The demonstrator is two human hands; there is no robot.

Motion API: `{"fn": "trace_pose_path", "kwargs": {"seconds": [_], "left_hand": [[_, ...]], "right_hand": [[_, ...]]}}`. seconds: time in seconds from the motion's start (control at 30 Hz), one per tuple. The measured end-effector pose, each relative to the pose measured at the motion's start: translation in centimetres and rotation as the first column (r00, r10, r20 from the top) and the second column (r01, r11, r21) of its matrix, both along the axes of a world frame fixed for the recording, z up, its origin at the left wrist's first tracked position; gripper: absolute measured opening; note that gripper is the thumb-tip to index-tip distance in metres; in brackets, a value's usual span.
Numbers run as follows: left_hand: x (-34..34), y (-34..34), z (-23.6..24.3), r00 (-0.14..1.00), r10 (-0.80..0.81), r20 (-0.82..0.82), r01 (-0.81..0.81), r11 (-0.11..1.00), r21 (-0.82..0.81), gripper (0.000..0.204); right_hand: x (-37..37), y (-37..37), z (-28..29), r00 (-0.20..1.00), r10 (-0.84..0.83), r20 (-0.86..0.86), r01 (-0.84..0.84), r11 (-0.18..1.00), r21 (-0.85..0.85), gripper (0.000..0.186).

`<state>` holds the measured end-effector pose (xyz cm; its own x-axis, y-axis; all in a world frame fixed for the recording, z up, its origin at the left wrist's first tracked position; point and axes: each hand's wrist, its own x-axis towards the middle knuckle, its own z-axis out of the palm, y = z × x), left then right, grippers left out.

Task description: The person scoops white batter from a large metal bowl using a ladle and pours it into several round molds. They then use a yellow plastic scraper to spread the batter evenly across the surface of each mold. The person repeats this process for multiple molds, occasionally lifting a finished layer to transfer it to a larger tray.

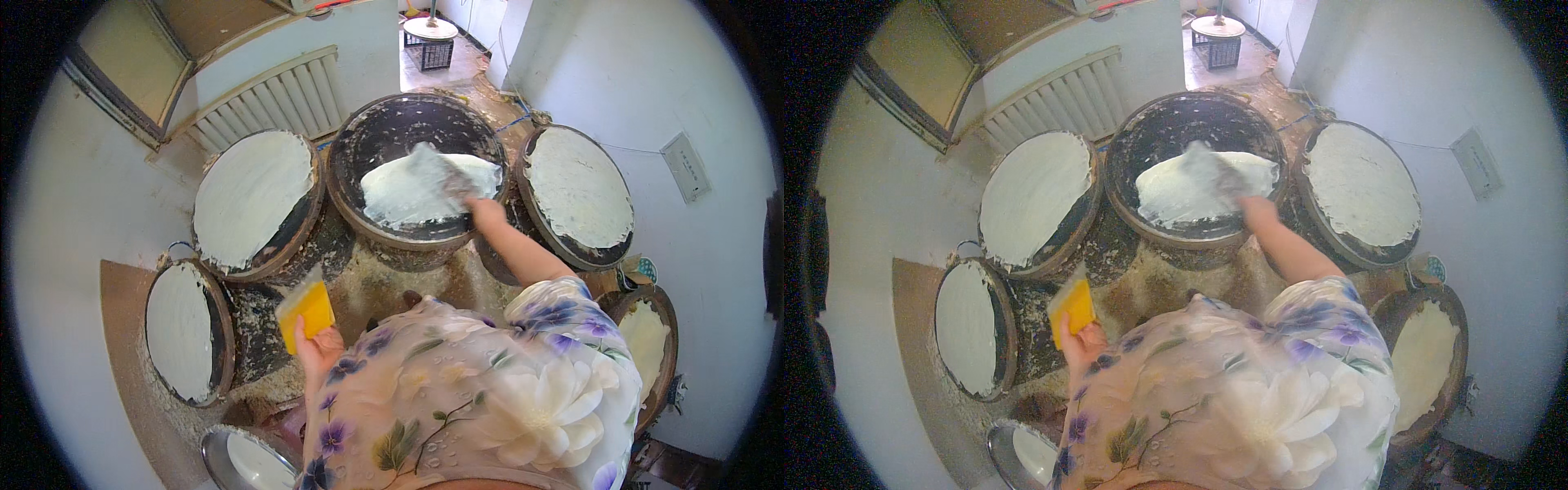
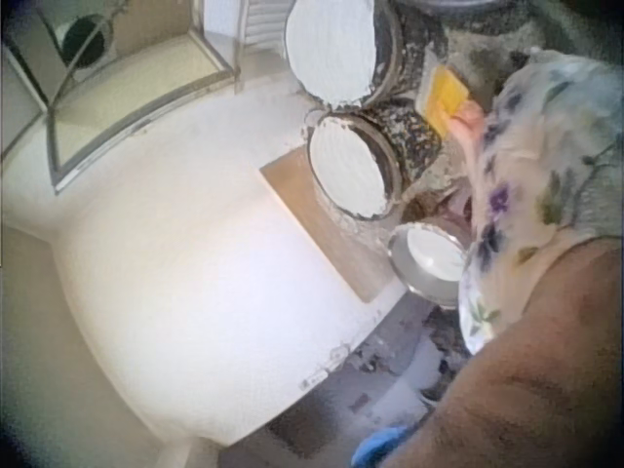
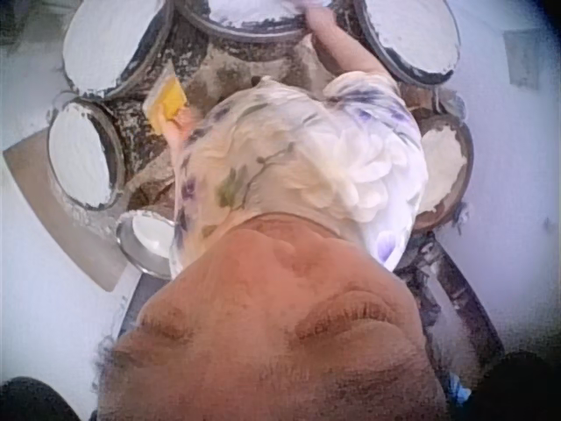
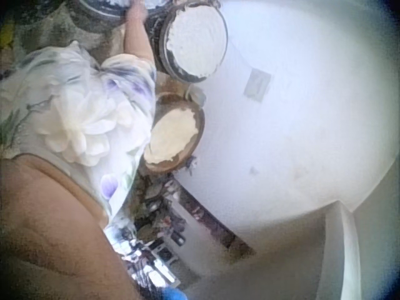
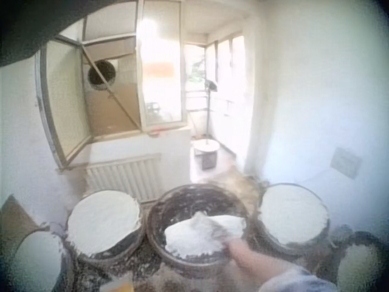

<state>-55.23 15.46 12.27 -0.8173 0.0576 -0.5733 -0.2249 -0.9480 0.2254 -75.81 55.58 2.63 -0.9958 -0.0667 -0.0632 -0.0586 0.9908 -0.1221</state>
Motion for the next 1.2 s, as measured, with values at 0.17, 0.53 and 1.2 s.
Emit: {"fn": "trace_pose_path", "kwargs": {"seconds": [0.17,0.53,1.2], "left_hand": [[1.0,-1.3,-2.1,0.994,-0.097,-0.048,0.089,0.984,-0.154,0.026],[-1.2,0.4,-2.4,0.988,-0.038,0.147,0.047,0.997,-0.055,0.041],[-0.7,0.4,-2.4,0.987,-0.027,0.158,0.043,0.994,-0.104,0.033]], "right_hand": [[1.1,6.5,-0.8,0.939,-0.344,0.006,0.335,0.912,-0.237,0.045],[-3.0,-9.7,-1.3,0.951,0.3,0.072,-0.282,0.94,-0.194,0.039],[-5.2,-10.2,-1.3,0.952,0.303,0.048,-0.24,0.835,-0.495,0.041]]}}
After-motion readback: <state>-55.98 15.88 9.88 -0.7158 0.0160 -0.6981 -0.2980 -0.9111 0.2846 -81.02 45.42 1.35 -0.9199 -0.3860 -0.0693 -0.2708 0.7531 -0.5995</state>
